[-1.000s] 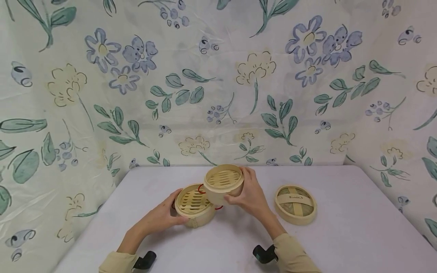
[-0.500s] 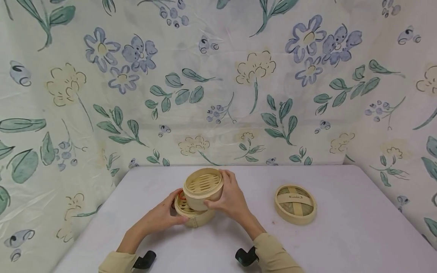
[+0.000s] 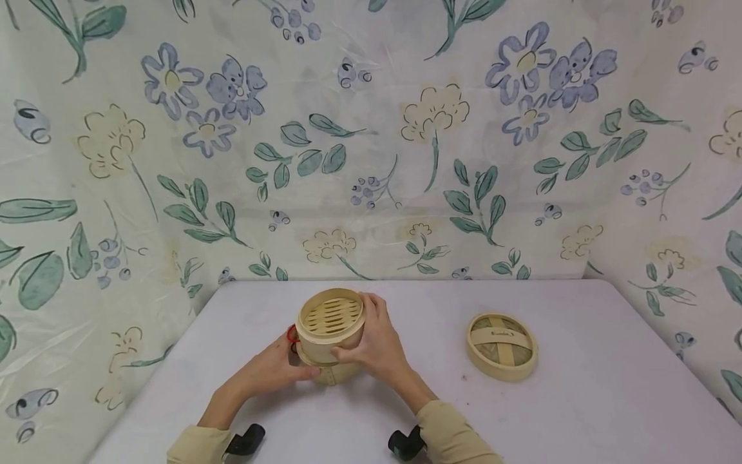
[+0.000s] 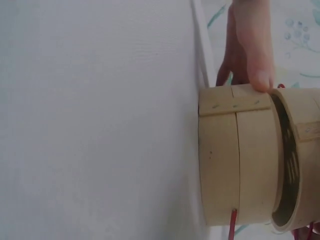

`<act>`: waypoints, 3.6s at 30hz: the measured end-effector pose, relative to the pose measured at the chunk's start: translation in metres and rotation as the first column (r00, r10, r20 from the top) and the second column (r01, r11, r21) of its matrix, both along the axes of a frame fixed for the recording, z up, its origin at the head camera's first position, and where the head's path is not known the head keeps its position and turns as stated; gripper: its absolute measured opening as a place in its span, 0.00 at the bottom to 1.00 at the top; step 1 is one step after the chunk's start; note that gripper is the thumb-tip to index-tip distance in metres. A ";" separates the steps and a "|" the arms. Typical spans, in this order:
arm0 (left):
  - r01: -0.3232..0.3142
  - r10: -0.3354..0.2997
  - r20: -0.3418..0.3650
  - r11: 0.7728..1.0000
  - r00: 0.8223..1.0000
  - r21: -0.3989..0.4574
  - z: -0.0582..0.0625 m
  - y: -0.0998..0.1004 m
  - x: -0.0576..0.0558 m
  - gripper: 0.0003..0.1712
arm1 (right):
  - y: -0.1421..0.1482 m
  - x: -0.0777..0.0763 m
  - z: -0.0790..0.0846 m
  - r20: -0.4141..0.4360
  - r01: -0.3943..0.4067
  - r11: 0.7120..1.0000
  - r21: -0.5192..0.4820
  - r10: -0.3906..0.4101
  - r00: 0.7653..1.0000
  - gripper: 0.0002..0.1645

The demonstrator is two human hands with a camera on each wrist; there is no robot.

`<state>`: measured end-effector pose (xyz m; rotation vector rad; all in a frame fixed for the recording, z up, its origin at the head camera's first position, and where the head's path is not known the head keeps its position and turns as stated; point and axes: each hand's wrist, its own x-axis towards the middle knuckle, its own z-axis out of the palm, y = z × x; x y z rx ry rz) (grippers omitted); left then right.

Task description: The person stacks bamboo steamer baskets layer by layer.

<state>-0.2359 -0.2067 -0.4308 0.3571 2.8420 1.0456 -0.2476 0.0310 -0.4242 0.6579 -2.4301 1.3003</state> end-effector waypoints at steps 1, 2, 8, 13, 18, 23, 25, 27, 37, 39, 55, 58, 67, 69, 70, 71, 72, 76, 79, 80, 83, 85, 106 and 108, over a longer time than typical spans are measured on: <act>0.008 -0.008 -0.007 1.000 1.000 0.007 0.000 0.000 0.000 0.64 | -0.001 0.000 0.000 0.000 -0.004 1.000 -0.001 0.004 1.000 0.62; 0.019 -0.019 -0.013 1.000 1.000 0.018 0.000 0.000 0.000 0.63 | -0.002 0.000 -0.001 0.003 -0.005 1.000 0.000 0.005 1.000 0.62; 0.074 -0.072 -0.035 0.995 0.997 0.073 -0.001 0.001 -0.001 0.60 | -0.007 0.003 -0.006 0.030 -0.010 1.000 0.013 0.009 1.000 0.63; 0.085 -0.082 -0.041 0.993 0.996 0.084 -0.002 0.001 -0.001 0.61 | -0.009 0.006 -0.008 0.039 -0.009 1.000 0.008 0.009 0.999 0.63; 0.077 -0.073 -0.049 0.994 0.996 0.082 -0.001 0.001 0.000 0.60 | -0.010 0.007 -0.006 0.063 -0.017 1.000 -0.001 0.018 0.998 0.64; 0.106 -0.101 -0.053 0.990 0.993 0.098 -0.002 0.000 -0.002 0.59 | -0.011 0.010 -0.005 0.099 -0.002 1.000 0.010 0.001 0.995 0.65; 0.111 -0.106 -0.052 0.989 0.993 0.100 -0.004 0.000 -0.003 0.59 | -0.011 0.011 -0.004 0.102 0.000 1.000 0.014 -0.001 0.995 0.66; 0.117 -0.112 -0.049 0.988 0.992 0.105 -0.005 0.000 -0.004 0.59 | -0.010 0.012 -0.004 0.103 0.002 1.000 0.023 -0.004 0.995 0.66; 0.110 -0.105 -0.045 0.987 0.993 0.115 -0.006 -0.003 -0.004 0.61 | -0.003 0.012 -0.006 0.121 -0.045 0.998 0.038 0.040 0.992 0.69; 0.110 -0.105 -0.047 0.988 0.993 0.109 -0.006 -0.004 -0.004 0.61 | 0.000 0.011 -0.007 0.136 -0.060 0.998 0.028 0.056 0.989 0.69; 0.062 -0.062 -0.005 0.992 0.998 0.106 -0.004 -0.002 -0.003 0.58 | 0.072 0.010 -0.004 0.172 0.032 0.997 0.077 -0.045 0.984 0.69; 0.067 -0.067 -0.004 0.991 0.998 0.114 -0.003 -0.002 -0.002 0.58 | 0.090 0.010 -0.005 0.193 0.050 0.994 0.094 -0.067 0.979 0.68; 0.066 -0.065 -0.017 0.991 0.998 0.119 -0.004 -0.005 -0.002 0.58 | 0.132 0.011 -0.010 0.122 0.074 0.978 0.196 -0.099 0.988 0.66; 0.067 -0.066 -0.018 0.991 0.998 0.113 -0.004 -0.005 -0.002 0.58 | 0.141 0.012 -0.011 0.108 0.079 0.974 0.211 -0.104 0.989 0.66; 0.066 -0.065 -0.017 0.992 0.998 0.109 -0.005 -0.004 -0.002 0.58 | 0.145 0.013 -0.011 0.103 0.081 0.973 0.217 -0.105 0.989 0.65; 0.065 -0.064 -0.016 0.992 0.998 0.106 -0.005 -0.004 -0.003 0.58 | 0.149 0.013 -0.011 0.102 0.081 0.972 0.222 -0.105 0.989 0.65; 0.063 -0.062 -0.016 0.993 0.998 0.102 -0.004 -0.004 -0.003 0.59 | 0.154 0.014 -0.012 0.104 0.083 0.971 0.225 -0.109 0.989 0.65; 0.056 -0.056 -0.007 0.994 0.998 0.097 -0.004 -0.002 -0.003 0.59 | 0.173 0.016 -0.011 0.117 0.095 0.970 0.223 -0.123 0.985 0.65; 0.051 -0.051 -0.002 0.994 0.999 0.098 -0.004 -0.002 -0.002 0.59 | 0.188 0.019 -0.011 0.111 0.109 0.969 0.223 -0.137 0.984 0.64; 0.050 -0.050 -0.001 0.994 0.999 0.098 -0.005 -0.002 -0.002 0.59 | 0.192 0.019 -0.011 0.101 0.118 0.966 0.229 -0.144 0.984 0.64; 0.049 -0.049 -0.003 0.994 0.999 0.099 -0.004 -0.002 -0.002 0.59 | 0.206 0.022 -0.011 0.069 0.145 0.958 0.248 -0.167 0.984 0.64; 0.048 -0.048 -0.002 0.994 0.999 0.095 -0.004 -0.002 -0.002 0.59 | 0.214 0.024 -0.011 0.059 0.156 0.955 0.252 -0.176 0.983 0.64; 0.042 -0.043 0.014 0.996 0.999 0.080 -0.005 -0.002 -0.003 0.61 | 0.259 0.025 -0.036 0.246 0.082 0.956 0.283 -0.155 0.957 0.60; 0.038 -0.040 0.017 0.996 0.999 0.083 -0.004 -0.002 -0.003 0.61 | 0.259 0.025 -0.037 0.258 0.082 0.957 0.280 -0.157 0.953 0.62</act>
